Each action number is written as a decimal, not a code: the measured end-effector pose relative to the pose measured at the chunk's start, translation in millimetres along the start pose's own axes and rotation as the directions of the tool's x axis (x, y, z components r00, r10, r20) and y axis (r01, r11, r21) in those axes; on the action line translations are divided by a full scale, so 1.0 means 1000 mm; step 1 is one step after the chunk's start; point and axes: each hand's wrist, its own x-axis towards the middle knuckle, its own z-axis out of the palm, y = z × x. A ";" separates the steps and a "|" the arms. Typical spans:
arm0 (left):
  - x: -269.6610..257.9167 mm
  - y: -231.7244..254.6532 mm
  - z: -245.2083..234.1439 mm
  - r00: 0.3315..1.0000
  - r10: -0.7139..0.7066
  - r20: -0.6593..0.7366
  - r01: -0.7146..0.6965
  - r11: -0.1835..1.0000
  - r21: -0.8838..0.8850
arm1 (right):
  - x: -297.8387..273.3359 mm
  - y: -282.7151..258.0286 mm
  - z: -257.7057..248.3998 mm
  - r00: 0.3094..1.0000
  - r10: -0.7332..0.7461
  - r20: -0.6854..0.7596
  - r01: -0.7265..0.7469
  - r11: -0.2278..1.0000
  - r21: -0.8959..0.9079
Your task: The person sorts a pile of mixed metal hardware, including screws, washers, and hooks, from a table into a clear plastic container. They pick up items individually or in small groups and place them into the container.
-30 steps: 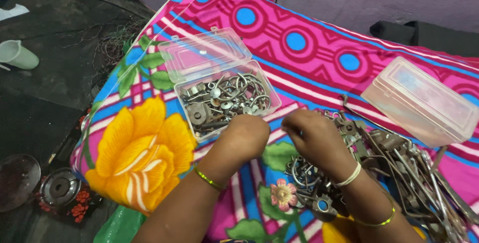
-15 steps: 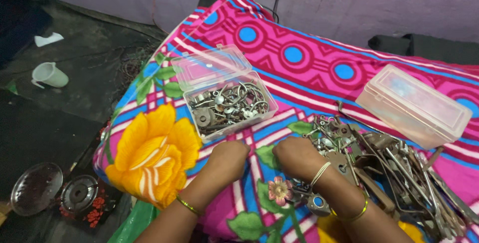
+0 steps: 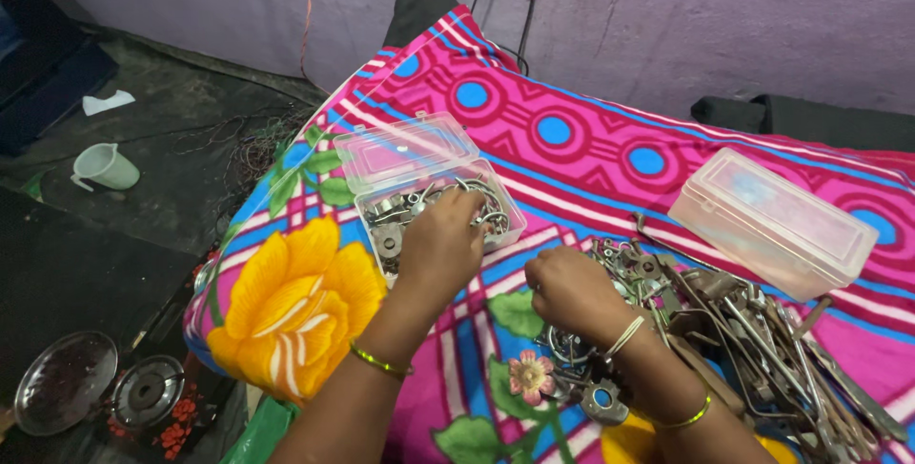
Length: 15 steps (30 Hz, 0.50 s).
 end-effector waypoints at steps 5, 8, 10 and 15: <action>-0.033 0.004 0.023 0.913 -0.087 0.399 0.042 0.992 0.119 | 0.012 -0.002 -0.025 0.959 -0.049 -0.279 0.076 0.993 0.087; -0.056 0.013 0.036 0.829 -0.091 0.552 0.065 0.996 0.067 | 0.029 -0.011 -0.036 0.917 -0.103 -0.385 0.137 0.989 0.062; -0.062 0.022 0.042 0.803 -0.096 0.588 0.035 0.993 0.114 | 0.037 -0.020 -0.043 0.849 -0.134 -0.512 0.210 0.973 0.092; -0.077 0.036 0.040 0.693 -0.146 0.706 0.093 0.989 0.113 | 0.022 -0.035 -0.050 0.831 -0.131 -0.541 0.231 0.965 0.122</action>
